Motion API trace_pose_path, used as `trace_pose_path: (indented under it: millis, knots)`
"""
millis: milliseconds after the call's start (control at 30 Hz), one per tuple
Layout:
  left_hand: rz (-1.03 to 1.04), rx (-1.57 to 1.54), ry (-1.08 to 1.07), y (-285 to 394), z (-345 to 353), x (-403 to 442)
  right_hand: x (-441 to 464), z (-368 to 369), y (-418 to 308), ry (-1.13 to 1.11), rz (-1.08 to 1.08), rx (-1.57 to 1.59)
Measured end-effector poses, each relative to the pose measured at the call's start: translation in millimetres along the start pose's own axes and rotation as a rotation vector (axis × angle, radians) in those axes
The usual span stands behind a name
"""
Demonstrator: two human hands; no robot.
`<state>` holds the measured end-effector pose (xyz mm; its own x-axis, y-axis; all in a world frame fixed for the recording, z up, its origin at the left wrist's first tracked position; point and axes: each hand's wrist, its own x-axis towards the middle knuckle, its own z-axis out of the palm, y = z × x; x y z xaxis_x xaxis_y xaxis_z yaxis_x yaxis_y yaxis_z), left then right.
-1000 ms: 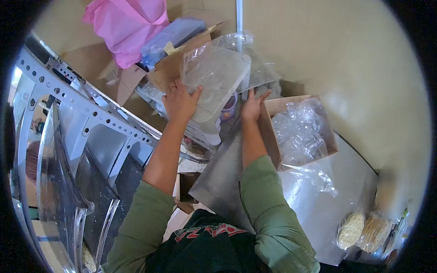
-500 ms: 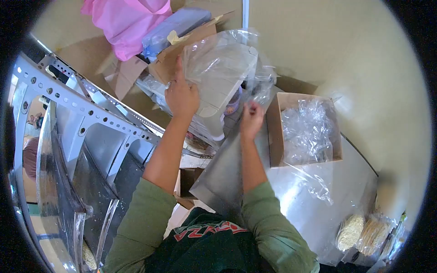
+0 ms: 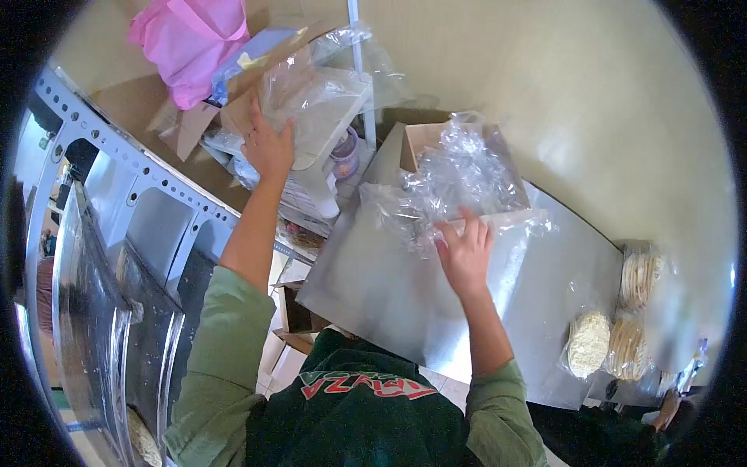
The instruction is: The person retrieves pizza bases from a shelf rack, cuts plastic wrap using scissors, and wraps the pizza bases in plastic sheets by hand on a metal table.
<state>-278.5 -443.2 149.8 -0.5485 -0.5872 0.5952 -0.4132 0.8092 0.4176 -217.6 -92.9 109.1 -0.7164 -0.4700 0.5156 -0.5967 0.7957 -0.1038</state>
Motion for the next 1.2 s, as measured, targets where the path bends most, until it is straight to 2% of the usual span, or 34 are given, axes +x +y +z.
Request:
trace_pose_path:
  millis: [67, 100, 200, 300, 400, 500, 600, 700, 800, 867, 933, 1000, 1067, 1133, 1200]
  knots:
    - [0.045, 0.027, 0.083, 19, -6, -15, 5, 6, 15, -0.052, -0.059, -0.036]
    - [0.070, 0.043, 0.122, 31, -10, -25, 6, 20, 22, -0.088, -0.093, 0.045]
    - [0.333, -0.237, 0.188, 61, -22, -54, 3, 39, 33, -0.153, -0.126, 0.219]
    - [0.687, -0.325, 0.035, 67, -2, -88, -11, 24, 37, -0.162, -0.156, 0.290]
    - [0.565, -0.460, -0.307, 61, 24, -120, -38, -10, 45, -0.206, -0.174, 0.308]
    - [-0.106, -0.920, -0.301, 45, 61, -156, -51, -51, 49, -0.261, -0.202, 0.298]
    - [-0.832, -1.217, -0.494, 17, 102, -190, -52, -92, 43, -0.336, -0.211, 0.245]
    - [-0.326, -0.749, -0.302, -31, 179, -234, -42, -120, 33, -0.332, -0.217, 0.208]
    - [-0.215, -0.671, -0.344, -29, 168, -225, -22, -141, 18, -0.370, -0.245, 0.182]
    - [-0.272, -0.754, -0.466, -70, 240, -233, -7, -137, 10, -0.377, -0.288, 0.178]
    - [-0.448, -0.931, -0.591, -73, 244, -229, 11, -112, 7, -0.326, -0.350, 0.190]
    - [-0.762, -1.191, -0.713, -45, 167, -199, 24, -62, 15, -0.307, -0.387, 0.143]
    - [-0.910, -1.216, -0.796, -45, 154, -192, 29, -19, 10, -0.317, -0.255, 0.225]
    - [-1.010, -1.266, -0.828, -43, 134, -183, 13, 29, 10, -0.172, -0.216, 0.192]
    - [-1.071, -1.345, -0.811, -34, 88, -183, -1, 42, 1, -0.074, -0.171, 0.190]
